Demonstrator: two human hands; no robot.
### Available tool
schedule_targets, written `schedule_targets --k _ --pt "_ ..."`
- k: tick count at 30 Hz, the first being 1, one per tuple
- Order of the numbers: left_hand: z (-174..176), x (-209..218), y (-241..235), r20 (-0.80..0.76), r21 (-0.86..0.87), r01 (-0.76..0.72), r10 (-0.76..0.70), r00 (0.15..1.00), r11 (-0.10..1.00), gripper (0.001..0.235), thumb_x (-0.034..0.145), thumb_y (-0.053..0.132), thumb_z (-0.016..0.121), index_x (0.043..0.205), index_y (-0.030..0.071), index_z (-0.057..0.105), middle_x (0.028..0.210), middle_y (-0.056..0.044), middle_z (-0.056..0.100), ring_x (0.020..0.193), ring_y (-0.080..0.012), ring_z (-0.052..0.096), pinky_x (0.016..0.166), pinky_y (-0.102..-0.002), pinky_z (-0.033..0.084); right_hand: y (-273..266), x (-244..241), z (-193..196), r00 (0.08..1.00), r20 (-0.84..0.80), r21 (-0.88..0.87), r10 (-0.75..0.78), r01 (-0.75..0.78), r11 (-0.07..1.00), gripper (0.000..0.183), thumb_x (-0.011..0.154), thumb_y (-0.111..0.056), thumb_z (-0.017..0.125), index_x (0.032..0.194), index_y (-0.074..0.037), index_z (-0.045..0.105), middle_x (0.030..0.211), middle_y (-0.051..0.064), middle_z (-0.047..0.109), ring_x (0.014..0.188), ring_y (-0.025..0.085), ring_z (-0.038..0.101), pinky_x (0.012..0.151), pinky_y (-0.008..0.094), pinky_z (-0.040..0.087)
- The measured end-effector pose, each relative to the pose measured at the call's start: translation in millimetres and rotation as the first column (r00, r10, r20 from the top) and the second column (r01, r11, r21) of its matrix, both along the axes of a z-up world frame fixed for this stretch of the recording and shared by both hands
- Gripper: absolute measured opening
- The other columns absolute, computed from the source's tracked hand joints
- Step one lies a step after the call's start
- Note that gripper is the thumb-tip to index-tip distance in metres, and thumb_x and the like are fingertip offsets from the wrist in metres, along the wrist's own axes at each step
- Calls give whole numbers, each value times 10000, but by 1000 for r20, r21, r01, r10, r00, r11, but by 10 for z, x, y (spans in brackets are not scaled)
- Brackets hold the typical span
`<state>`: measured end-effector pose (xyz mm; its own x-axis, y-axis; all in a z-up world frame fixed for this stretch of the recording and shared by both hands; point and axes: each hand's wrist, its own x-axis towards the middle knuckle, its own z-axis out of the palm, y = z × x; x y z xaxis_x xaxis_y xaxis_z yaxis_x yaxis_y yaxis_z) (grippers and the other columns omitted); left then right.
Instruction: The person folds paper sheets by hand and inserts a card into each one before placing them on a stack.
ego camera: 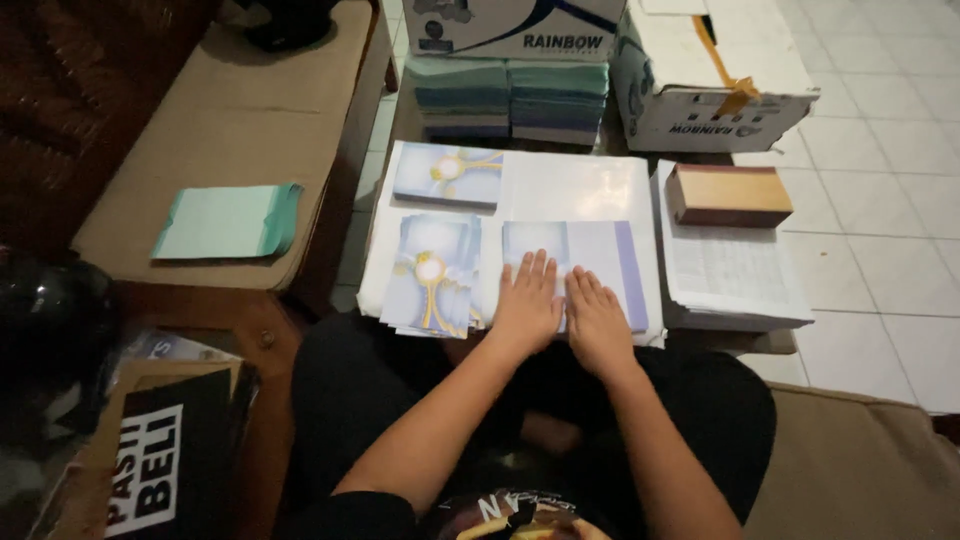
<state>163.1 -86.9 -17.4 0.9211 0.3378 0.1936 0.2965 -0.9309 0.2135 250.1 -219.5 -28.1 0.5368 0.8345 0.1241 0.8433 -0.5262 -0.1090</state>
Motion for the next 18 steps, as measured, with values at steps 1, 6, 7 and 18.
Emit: schedule_targets --k 1,6,7,18 --pt "-7 -70 -22 -9 -2 -2 2 1000 1000 677 984 391 426 1552 24 403 1620 -217 379 1525 -360 311 1194 -622 210 23 24 -36 1000 -9 -2 2 -2 1000 563 1038 -240 388 1581 -94 385 1641 122 392 1514 289 360 1200 454 298" --pt "-47 -129 -17 55 12 42 -43 998 999 660 981 336 436 1547 -1 396 1602 -235 392 1507 -380 331 1196 -599 231 324 398 -108 994 11 -24 106 -106 994 728 911 -236 524 1607 -117 351 1667 120 351 1525 302 346 1206 486 319" --pt "-31 -104 -13 56 8 40 -40 998 999 660 981 336 436 1547 -1 396 1602 -235 392 1507 -380 331 1196 -599 231 412 475 -74 994 12 -28 109 -108 994 728 911 -236 524 1607 -117 351 1667 120 351 1525 302 346 1206 486 319" --pt "1 196 28 -243 -85 -76 53 969 994 657 1041 357 247 1619 48 215 1677 -181 232 1561 -358 172 1231 -589 115 528 450 24 994 39 28 -101 100 995 566 1036 -276 365 1561 -80 438 1629 161 412 1511 322 375 1186 507 321"
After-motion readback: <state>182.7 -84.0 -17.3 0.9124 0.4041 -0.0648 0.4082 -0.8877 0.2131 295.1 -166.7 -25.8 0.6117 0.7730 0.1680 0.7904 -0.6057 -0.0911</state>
